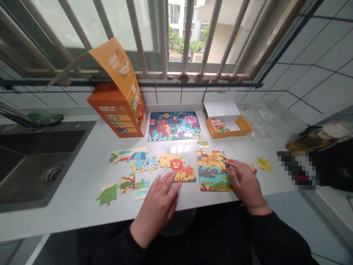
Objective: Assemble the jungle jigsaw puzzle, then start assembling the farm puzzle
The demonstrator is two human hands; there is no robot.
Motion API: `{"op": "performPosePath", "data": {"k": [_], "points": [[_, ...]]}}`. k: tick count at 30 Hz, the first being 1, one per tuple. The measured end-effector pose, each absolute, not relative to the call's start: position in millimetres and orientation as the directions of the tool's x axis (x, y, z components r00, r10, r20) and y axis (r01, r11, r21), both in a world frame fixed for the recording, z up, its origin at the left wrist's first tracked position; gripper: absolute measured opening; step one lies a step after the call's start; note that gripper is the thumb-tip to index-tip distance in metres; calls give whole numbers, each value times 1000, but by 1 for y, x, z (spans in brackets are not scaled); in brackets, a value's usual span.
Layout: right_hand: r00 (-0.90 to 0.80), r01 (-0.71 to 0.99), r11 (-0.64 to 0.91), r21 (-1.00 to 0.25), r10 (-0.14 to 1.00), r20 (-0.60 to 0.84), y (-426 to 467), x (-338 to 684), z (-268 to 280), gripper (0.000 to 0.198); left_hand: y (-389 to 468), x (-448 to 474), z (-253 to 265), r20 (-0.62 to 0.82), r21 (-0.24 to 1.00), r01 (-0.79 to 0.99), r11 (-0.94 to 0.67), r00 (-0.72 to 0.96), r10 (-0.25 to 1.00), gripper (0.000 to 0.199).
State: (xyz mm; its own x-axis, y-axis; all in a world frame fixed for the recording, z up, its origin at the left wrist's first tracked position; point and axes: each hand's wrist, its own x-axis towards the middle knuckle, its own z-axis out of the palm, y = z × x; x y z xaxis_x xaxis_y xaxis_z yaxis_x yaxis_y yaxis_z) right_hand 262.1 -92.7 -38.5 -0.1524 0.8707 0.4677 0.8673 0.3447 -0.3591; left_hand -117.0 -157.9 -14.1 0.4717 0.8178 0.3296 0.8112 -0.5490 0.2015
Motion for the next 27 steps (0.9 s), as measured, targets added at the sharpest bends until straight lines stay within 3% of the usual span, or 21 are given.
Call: {"op": "performPosePath", "data": {"k": [5,8,13,27], "points": [[-368,837,437,-329,895,251,-89,251,-39,61,-114,-90,-23,188,196,875,-443,410,893,53],[-422,843,455,-285,890,174,-89,246,-45,63,-97,-90,-26,167,181,906,-382,354,920,52],[-446,850,479,-220,876,182,-91,246,-54,60,-87,-91,-25,128,183,921,-345,325,937,52],[-517,813,551,-186,832,204,-114,228,-60,69,-32,-82,-25,58,203,936,-287,281,958,56]]}}
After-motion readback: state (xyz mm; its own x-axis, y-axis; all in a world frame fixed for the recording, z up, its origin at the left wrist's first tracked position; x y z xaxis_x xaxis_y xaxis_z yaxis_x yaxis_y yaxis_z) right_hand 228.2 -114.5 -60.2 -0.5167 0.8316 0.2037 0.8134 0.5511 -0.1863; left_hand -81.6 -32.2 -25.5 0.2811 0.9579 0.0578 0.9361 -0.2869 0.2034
